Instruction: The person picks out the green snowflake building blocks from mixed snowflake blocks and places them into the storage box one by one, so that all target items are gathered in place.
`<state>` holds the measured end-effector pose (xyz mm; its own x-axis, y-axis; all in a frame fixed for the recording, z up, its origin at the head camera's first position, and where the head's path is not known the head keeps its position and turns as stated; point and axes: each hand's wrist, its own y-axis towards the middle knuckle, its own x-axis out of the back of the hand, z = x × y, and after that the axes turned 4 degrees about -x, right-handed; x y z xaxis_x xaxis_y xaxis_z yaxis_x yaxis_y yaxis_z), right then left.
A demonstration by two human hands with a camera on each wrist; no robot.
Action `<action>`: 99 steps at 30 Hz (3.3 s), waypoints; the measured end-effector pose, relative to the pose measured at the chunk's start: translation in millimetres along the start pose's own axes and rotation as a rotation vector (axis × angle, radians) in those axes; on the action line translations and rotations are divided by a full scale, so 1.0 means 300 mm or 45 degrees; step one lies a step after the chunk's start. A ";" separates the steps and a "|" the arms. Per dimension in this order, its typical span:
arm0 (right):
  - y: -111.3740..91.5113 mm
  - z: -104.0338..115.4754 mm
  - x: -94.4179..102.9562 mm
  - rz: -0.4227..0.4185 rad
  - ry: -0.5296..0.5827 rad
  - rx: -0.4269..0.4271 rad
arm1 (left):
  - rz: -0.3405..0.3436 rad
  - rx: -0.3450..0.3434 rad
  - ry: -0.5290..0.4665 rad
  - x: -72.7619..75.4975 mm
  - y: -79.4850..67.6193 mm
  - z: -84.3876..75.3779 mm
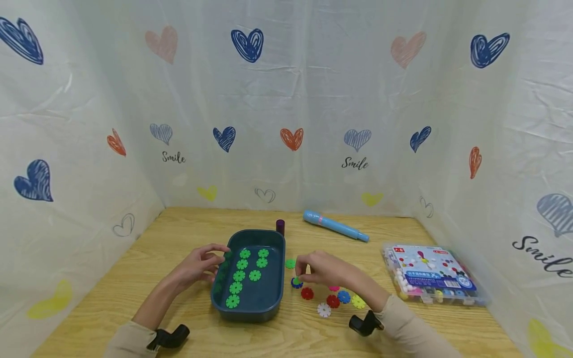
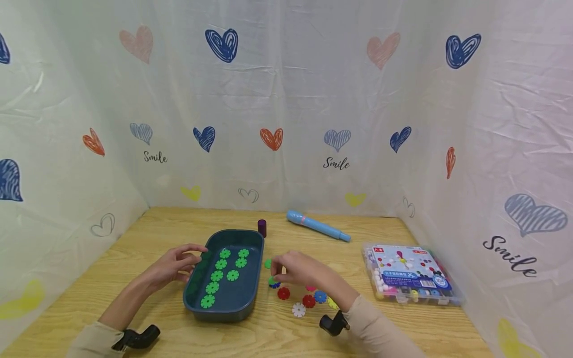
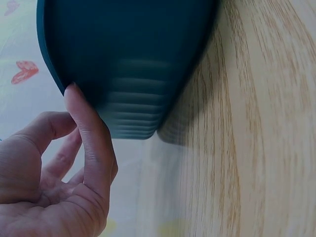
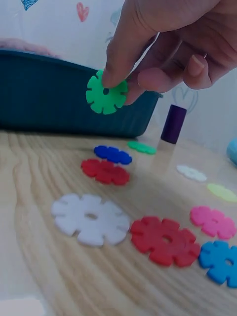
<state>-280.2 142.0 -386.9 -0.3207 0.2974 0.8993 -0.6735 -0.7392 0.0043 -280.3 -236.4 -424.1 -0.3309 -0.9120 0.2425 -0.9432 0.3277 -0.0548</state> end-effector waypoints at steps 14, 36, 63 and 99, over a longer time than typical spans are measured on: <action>0.078 0.075 0.109 -0.024 -0.025 0.085 | 0.008 -0.025 0.006 0.015 0.011 -0.018; 0.276 0.183 0.094 0.254 -0.055 0.082 | 0.024 -0.019 -0.020 0.002 0.002 0.000; 0.450 0.219 0.034 0.586 -0.145 -0.196 | 0.069 -0.071 -0.029 0.010 -0.002 -0.003; 0.410 0.164 0.097 0.460 -0.068 -0.058 | 0.054 -0.047 -0.040 0.004 -0.002 0.000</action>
<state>-339.5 30.0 -338.7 -0.5087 -0.0107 0.8609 -0.5528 -0.7625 -0.3362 -280.2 -237.7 -423.7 -0.3718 -0.9041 0.2104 -0.9268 0.3745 -0.0285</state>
